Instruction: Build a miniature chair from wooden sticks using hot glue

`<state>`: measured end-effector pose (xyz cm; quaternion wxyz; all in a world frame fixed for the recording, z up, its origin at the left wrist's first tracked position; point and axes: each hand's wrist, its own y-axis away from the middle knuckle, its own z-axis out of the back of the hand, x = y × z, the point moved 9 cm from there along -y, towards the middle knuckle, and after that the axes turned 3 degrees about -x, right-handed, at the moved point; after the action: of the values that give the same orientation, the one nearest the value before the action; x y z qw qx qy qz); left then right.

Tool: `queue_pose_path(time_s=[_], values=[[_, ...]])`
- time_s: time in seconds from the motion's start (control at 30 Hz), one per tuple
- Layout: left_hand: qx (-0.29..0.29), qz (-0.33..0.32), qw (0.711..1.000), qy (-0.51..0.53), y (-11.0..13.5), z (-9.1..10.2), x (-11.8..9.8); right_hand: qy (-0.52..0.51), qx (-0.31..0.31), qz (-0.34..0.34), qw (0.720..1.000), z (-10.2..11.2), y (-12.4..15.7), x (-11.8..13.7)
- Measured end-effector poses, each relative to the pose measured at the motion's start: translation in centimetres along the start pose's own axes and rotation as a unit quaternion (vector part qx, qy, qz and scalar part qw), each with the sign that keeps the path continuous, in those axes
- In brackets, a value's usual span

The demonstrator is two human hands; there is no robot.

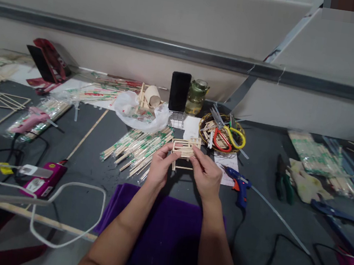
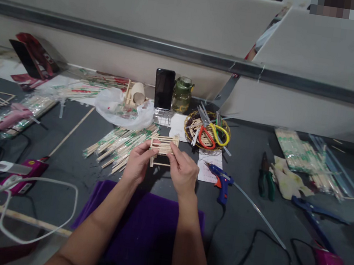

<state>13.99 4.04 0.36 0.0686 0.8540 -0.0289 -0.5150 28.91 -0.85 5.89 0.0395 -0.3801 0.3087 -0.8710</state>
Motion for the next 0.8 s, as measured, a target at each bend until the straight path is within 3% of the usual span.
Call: queue_pose_path(time_s=[0.8], values=[[-0.001,-0.004,1.000,-0.014,-0.12,0.20,0.00,-0.017,-0.002,-0.012,1.000,-0.19,0.10,-0.30]])
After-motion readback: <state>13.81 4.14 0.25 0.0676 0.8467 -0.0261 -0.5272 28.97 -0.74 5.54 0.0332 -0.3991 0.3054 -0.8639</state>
